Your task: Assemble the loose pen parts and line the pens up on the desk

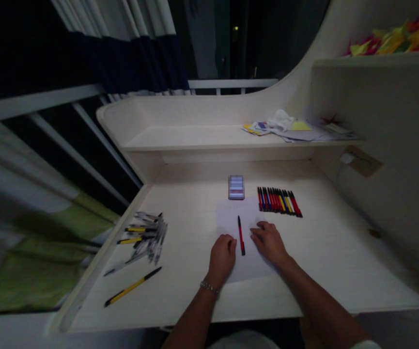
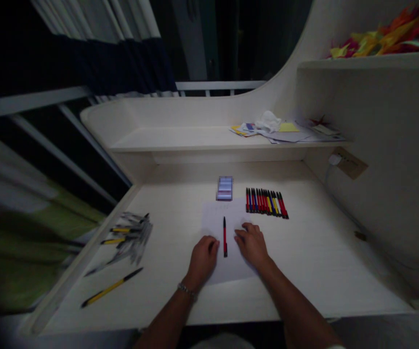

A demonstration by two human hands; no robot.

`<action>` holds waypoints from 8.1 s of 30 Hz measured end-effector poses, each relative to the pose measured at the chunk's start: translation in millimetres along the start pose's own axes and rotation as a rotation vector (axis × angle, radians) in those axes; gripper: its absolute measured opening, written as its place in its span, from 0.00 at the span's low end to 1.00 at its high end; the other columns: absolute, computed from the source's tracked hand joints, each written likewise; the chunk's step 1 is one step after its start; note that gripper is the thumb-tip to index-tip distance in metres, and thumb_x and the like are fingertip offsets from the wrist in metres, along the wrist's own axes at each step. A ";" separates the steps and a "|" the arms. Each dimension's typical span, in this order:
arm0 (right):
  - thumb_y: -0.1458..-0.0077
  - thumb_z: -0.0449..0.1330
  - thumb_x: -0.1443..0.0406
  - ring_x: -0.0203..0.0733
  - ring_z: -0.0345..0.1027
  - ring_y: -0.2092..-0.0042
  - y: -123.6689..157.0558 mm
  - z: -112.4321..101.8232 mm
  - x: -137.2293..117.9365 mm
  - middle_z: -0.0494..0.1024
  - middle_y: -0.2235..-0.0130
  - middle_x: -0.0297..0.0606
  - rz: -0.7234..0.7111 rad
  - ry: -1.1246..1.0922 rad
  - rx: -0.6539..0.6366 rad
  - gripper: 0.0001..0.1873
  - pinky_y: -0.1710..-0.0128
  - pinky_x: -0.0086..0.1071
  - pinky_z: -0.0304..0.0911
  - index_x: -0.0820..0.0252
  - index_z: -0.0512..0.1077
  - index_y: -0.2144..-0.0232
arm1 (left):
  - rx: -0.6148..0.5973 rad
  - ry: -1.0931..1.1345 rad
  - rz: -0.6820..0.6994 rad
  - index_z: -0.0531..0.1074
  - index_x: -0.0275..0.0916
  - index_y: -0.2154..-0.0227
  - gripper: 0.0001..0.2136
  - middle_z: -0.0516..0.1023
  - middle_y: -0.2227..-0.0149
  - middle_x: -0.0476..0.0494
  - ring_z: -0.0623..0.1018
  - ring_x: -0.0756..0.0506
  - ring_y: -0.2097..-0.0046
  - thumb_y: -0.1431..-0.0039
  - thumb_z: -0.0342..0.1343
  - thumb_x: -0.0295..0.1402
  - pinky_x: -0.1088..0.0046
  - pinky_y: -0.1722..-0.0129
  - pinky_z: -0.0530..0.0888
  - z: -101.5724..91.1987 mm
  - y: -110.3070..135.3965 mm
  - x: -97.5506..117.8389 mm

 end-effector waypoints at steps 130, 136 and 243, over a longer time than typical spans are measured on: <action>0.55 0.66 0.59 0.40 0.71 0.71 -80.5 15.2 -35.3 0.79 0.73 0.37 0.352 -0.826 0.103 0.12 0.68 0.32 0.62 0.60 0.77 0.68 | -0.134 1.239 -0.600 0.69 0.37 0.56 0.27 0.75 0.76 0.49 0.76 0.48 0.77 0.55 0.66 0.48 0.71 0.76 0.72 17.9 48.2 -0.1; 0.47 0.61 0.64 0.45 0.73 0.61 -75.0 36.0 -64.0 0.81 0.65 0.44 0.188 -0.245 0.021 0.05 0.61 0.33 0.59 0.59 0.76 0.70 | -0.075 1.238 -0.602 0.69 0.37 0.54 0.28 0.75 0.75 0.48 0.76 0.47 0.77 0.55 0.66 0.49 0.70 0.75 0.72 14.4 47.5 -7.7; 0.45 0.59 0.57 0.42 0.73 0.63 -42.6 11.8 -5.2 0.81 0.64 0.47 0.321 -0.227 0.049 0.13 0.60 0.31 0.60 0.61 0.77 0.71 | -0.047 1.226 -0.604 0.72 0.32 0.58 0.22 0.79 0.71 0.40 0.79 0.47 0.74 0.51 0.66 0.43 0.69 0.71 0.77 20.0 26.5 24.3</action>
Point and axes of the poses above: each hand's wrist, its own y-axis away from the middle knuckle, its own z-axis out of the palm, x = y × z, the point moved 5 cm from there along -y, towards the middle knuckle
